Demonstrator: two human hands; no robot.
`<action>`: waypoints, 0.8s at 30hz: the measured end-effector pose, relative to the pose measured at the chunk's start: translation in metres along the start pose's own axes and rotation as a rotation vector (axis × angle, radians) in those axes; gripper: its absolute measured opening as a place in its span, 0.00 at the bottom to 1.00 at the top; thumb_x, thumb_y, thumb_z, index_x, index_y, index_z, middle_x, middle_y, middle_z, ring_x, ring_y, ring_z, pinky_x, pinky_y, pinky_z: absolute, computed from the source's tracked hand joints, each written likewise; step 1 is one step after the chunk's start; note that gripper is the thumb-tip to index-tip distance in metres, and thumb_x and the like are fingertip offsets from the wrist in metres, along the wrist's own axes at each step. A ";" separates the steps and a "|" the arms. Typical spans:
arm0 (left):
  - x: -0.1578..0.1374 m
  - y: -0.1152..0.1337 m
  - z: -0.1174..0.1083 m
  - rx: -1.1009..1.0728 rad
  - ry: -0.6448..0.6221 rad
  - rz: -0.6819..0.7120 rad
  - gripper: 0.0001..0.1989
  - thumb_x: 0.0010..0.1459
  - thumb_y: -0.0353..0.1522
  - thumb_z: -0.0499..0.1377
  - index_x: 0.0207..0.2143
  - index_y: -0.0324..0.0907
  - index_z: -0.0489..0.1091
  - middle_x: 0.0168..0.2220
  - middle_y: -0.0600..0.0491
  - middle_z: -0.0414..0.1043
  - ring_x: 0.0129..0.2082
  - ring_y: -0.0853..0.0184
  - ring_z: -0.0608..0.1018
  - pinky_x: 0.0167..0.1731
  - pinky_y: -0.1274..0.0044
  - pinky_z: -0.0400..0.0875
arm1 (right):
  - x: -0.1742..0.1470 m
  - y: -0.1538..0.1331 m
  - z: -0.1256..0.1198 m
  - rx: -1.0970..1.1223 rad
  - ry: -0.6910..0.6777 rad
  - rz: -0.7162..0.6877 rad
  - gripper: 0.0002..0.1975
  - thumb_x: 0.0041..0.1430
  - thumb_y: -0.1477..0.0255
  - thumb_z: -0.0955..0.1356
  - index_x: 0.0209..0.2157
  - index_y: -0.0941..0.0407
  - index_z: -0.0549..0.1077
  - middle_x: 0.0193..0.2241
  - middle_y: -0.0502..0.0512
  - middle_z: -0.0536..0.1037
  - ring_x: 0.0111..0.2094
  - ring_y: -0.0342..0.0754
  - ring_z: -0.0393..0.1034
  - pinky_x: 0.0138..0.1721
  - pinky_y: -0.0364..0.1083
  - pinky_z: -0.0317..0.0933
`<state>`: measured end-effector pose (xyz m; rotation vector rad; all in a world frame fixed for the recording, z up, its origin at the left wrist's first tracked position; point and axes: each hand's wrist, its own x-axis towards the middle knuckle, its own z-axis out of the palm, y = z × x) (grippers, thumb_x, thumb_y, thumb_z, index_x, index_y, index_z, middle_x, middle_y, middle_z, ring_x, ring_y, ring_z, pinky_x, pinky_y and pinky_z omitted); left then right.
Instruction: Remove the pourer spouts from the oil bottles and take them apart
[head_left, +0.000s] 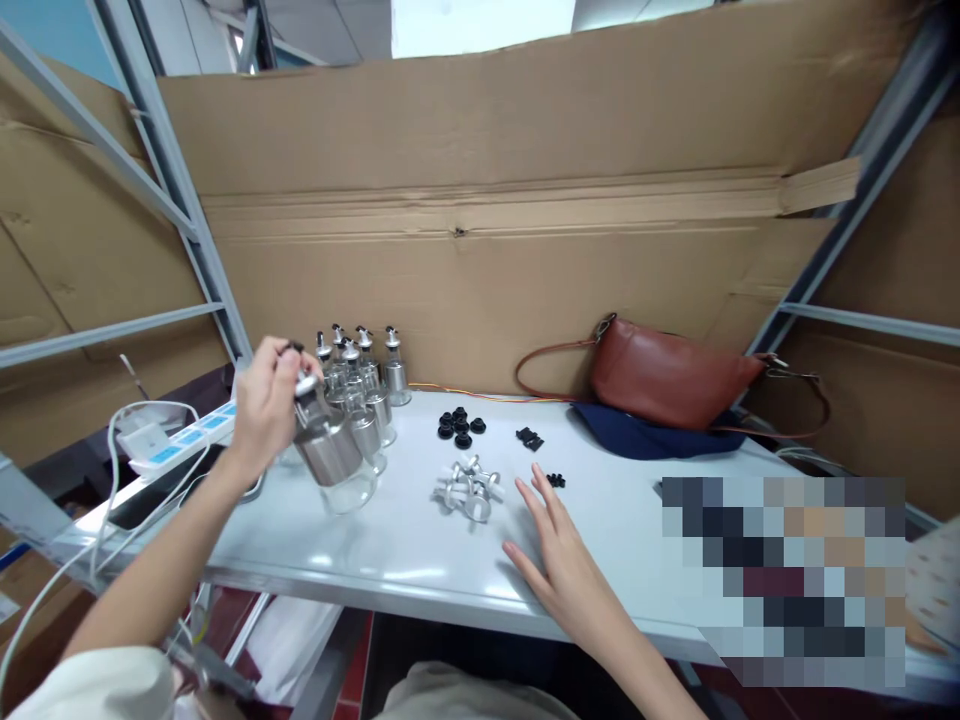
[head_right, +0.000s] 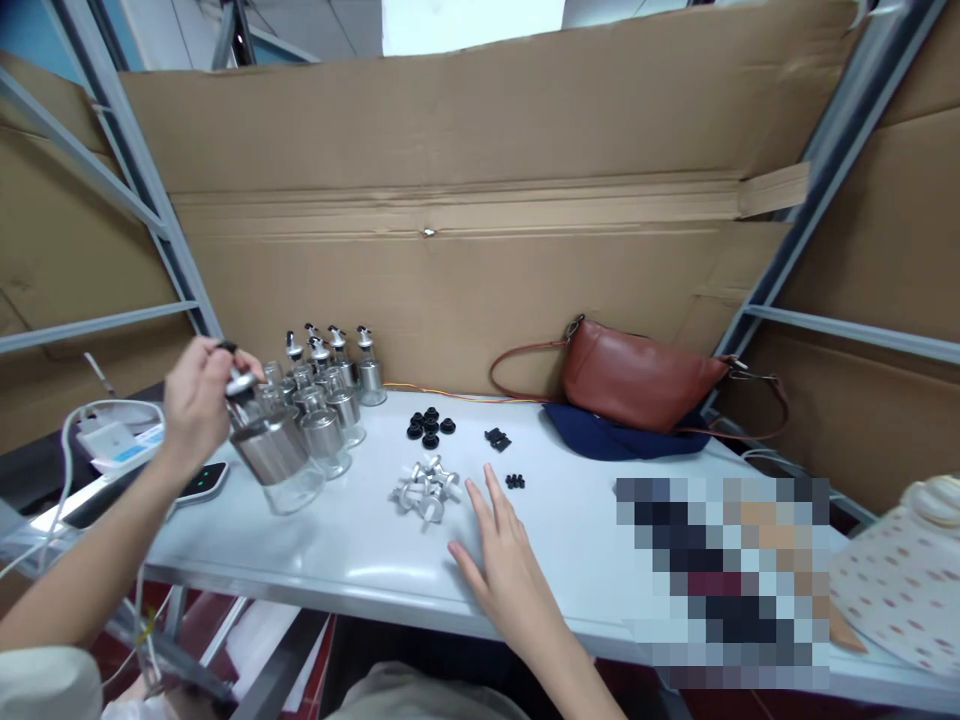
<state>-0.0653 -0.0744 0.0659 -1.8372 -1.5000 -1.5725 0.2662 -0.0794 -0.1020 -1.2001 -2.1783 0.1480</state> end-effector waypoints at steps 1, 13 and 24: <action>-0.010 -0.009 0.007 -0.022 0.001 0.000 0.14 0.65 0.42 0.43 0.32 0.44 0.59 0.27 0.54 0.70 0.25 0.68 0.72 0.27 0.74 0.67 | 0.000 0.000 0.001 -0.005 0.008 -0.002 0.31 0.64 0.67 0.59 0.65 0.49 0.41 0.67 0.62 0.41 0.65 0.58 0.46 0.59 0.60 0.55; -0.018 -0.064 0.053 0.280 -0.263 0.010 0.18 0.64 0.40 0.38 0.40 0.41 0.63 0.36 0.47 0.73 0.32 0.62 0.75 0.33 0.74 0.66 | 0.001 0.004 0.005 -0.050 0.038 -0.039 0.31 0.64 0.66 0.59 0.65 0.49 0.40 0.67 0.63 0.42 0.65 0.60 0.47 0.56 0.61 0.59; 0.057 -0.088 0.049 0.376 -0.383 -0.086 0.15 0.62 0.38 0.44 0.40 0.39 0.65 0.42 0.44 0.69 0.44 0.59 0.70 0.46 0.69 0.65 | 0.000 0.005 0.005 -0.057 0.027 -0.049 0.30 0.64 0.66 0.59 0.64 0.49 0.41 0.66 0.65 0.45 0.63 0.61 0.50 0.56 0.63 0.58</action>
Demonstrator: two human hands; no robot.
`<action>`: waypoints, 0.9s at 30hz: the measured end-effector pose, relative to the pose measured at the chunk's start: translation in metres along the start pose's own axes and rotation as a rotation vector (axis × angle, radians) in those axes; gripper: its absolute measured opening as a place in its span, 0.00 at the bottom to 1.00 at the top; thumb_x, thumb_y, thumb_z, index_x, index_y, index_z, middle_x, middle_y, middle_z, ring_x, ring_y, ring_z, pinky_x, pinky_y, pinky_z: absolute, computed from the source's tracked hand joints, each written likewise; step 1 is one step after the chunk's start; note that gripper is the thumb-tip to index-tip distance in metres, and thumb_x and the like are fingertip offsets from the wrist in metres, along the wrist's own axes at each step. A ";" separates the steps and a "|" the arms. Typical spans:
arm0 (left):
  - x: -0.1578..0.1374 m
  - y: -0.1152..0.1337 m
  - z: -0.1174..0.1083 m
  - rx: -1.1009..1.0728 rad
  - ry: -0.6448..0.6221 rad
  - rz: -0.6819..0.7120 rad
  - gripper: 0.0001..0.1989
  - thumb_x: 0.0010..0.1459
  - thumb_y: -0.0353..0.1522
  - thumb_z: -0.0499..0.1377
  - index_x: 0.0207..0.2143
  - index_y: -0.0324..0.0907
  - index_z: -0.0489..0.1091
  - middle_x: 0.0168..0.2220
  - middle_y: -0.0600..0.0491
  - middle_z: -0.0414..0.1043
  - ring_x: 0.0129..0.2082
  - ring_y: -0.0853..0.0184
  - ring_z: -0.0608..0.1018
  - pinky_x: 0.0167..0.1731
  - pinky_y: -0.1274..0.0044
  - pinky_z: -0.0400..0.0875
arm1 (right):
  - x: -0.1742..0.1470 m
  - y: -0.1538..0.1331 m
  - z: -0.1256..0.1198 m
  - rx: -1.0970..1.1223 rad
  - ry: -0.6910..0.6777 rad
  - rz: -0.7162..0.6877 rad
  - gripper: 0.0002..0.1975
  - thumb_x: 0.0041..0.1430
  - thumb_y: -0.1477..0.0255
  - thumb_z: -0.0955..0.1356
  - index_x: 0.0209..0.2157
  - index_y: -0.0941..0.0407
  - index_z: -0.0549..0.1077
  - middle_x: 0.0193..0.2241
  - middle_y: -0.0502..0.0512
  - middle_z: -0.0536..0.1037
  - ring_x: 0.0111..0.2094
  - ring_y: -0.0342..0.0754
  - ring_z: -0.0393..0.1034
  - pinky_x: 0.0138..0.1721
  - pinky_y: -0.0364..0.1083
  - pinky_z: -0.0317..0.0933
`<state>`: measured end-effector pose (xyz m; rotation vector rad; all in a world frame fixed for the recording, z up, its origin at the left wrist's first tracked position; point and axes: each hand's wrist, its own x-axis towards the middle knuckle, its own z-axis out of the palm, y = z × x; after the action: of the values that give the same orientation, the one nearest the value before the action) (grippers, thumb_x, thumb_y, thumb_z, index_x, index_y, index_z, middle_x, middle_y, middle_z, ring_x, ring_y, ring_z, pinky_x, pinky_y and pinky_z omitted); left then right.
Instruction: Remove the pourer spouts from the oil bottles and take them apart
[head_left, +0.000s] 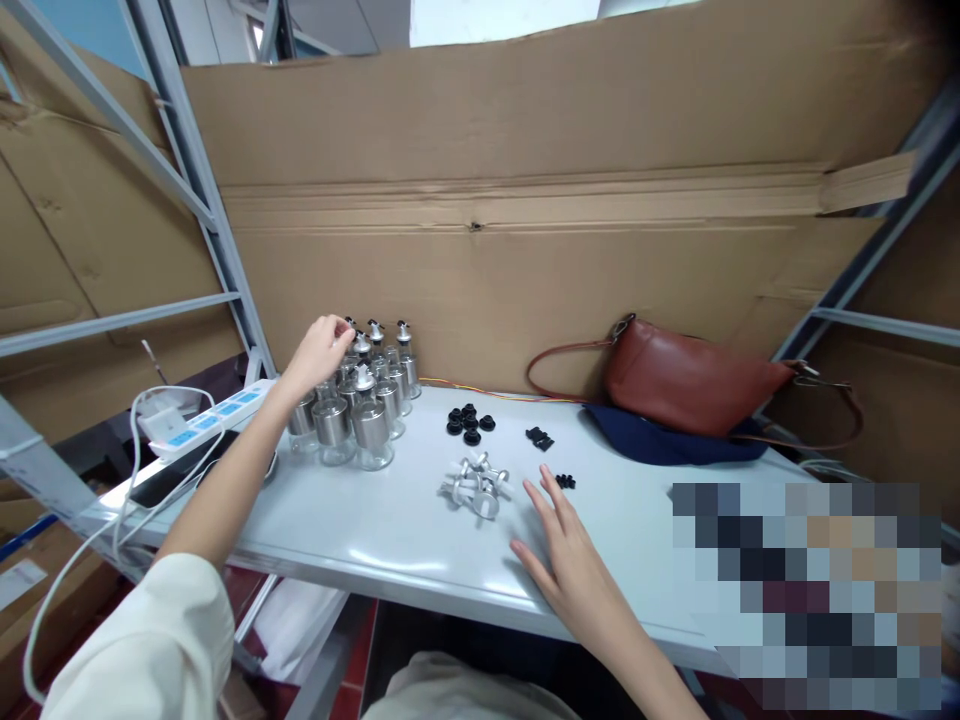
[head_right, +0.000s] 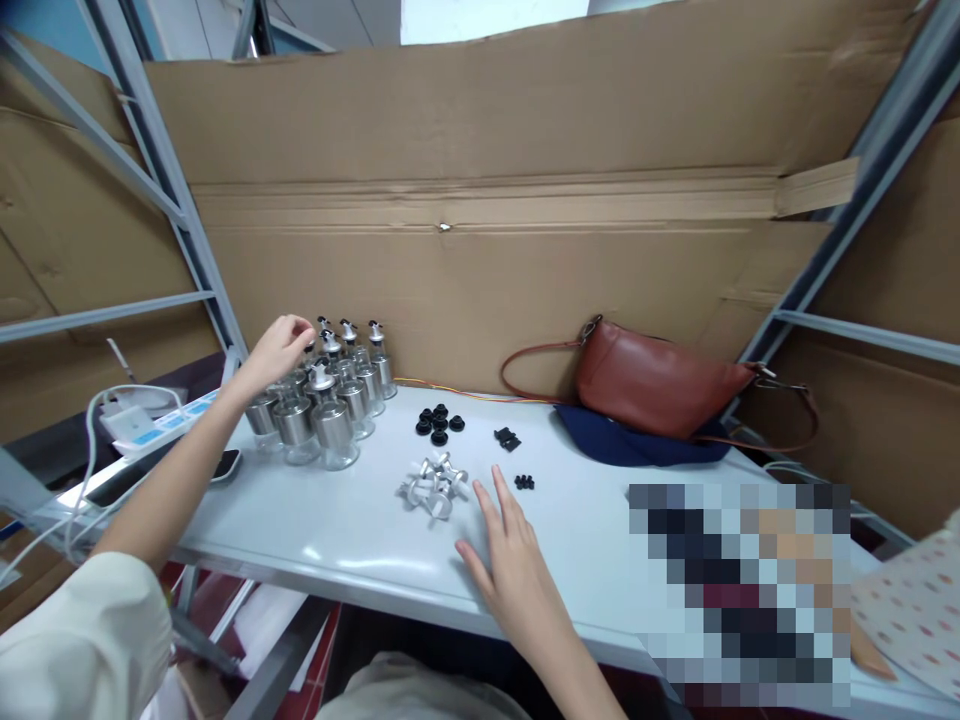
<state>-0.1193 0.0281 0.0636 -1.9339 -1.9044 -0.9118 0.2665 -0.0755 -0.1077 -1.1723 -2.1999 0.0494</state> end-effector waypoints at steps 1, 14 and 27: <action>0.011 -0.005 0.000 0.000 -0.082 -0.029 0.14 0.61 0.37 0.47 0.40 0.38 0.65 0.43 0.44 0.70 0.44 0.59 0.71 0.45 0.70 0.65 | 0.000 0.000 0.000 -0.005 -0.003 -0.001 0.30 0.65 0.66 0.59 0.64 0.49 0.41 0.66 0.65 0.45 0.63 0.61 0.50 0.56 0.63 0.58; 0.052 -0.022 0.026 -0.052 -0.203 0.116 0.04 0.50 0.26 0.56 0.29 0.42 0.66 0.30 0.51 0.73 0.32 0.64 0.73 0.36 0.77 0.63 | 0.016 -0.002 -0.013 0.015 0.109 -0.132 0.21 0.65 0.67 0.58 0.59 0.49 0.53 0.64 0.63 0.52 0.61 0.59 0.56 0.52 0.59 0.65; 0.056 0.007 -0.087 -0.501 0.819 0.278 0.14 0.58 0.28 0.54 0.39 0.46 0.48 0.37 0.53 0.63 0.32 0.69 0.73 0.37 0.73 0.67 | 0.147 -0.073 -0.023 0.417 -0.041 -0.230 0.29 0.61 0.65 0.63 0.61 0.52 0.50 0.59 0.63 0.61 0.58 0.54 0.61 0.56 0.59 0.59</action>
<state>-0.1375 0.0195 0.1658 -1.5814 -0.9704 -1.8385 0.1666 -0.0141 0.0101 -0.6910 -2.2046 0.4163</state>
